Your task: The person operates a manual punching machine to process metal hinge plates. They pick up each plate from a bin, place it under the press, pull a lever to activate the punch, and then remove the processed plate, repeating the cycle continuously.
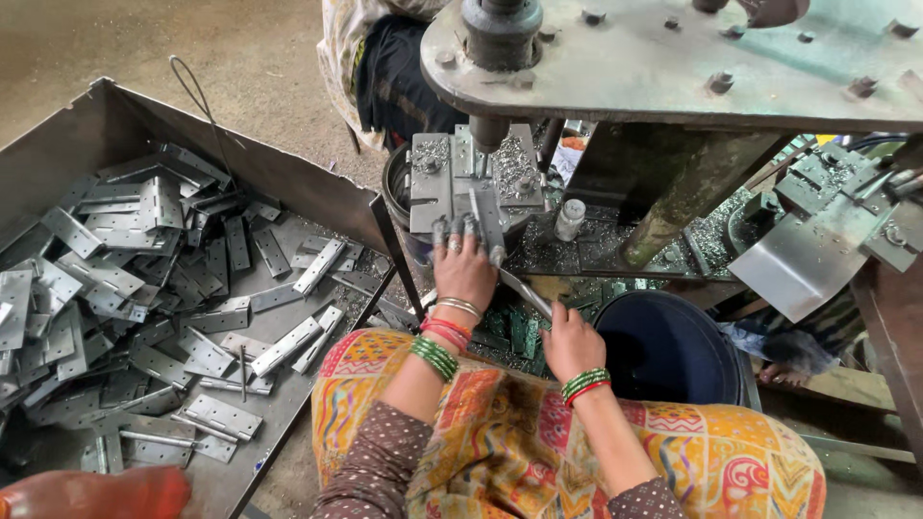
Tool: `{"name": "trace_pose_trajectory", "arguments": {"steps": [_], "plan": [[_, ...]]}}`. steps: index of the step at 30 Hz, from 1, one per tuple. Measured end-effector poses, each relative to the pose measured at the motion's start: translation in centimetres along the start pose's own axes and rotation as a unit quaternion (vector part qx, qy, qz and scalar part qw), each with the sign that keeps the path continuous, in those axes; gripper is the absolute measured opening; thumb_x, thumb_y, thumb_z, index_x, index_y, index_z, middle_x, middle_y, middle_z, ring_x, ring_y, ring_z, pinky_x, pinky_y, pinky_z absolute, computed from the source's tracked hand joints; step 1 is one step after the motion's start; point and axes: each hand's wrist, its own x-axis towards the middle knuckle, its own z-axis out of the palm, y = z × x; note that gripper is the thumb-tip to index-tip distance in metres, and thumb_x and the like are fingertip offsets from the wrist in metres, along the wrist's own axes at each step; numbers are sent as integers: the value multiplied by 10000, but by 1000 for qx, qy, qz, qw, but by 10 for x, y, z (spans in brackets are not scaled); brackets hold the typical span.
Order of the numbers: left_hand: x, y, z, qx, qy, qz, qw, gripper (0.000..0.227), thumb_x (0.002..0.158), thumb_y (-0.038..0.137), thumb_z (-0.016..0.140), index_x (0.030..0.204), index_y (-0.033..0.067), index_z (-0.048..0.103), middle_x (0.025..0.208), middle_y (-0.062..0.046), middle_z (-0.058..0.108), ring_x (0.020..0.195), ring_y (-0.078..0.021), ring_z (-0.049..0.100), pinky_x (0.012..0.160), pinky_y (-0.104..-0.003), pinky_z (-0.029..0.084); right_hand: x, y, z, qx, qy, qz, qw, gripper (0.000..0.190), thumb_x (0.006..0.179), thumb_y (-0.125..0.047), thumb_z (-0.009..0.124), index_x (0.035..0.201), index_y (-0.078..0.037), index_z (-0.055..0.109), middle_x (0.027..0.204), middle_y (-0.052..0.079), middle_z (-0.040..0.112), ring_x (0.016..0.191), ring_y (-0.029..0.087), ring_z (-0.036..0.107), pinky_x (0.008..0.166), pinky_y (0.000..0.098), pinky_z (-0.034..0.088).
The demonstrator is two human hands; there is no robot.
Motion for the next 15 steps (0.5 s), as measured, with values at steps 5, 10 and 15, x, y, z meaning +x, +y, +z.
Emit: {"name": "trace_pose_trajectory", "arguments": {"steps": [5,10,15], "plan": [[31,0,16,-38,-112,-24,993,434,1050,391,451,1058,105,777,1421,-130,596,1445,-308,466,1220,-541,222,21,-1,-12,-20,-77,4,997,406,840,-339,784,1052,-77,558,879,145,682,751,353,720,611,474,582],[55,-7,30,-55,-137,-42,988,351,1058,288,473,1093,89,761,1266,-128,661,1289,-320,572,1175,-529,340,29,-6,-17,-40,-87,0,995,417,829,-324,794,1048,-71,546,886,157,680,735,343,727,609,457,596],[43,-9,38,-30,-74,-21,997,278,937,274,572,994,90,773,1184,-113,673,1197,-310,601,1085,-517,396,14,10,17,-34,-167,29,985,546,844,-312,791,1227,-57,497,996,207,660,844,372,727,685,459,609]]}}
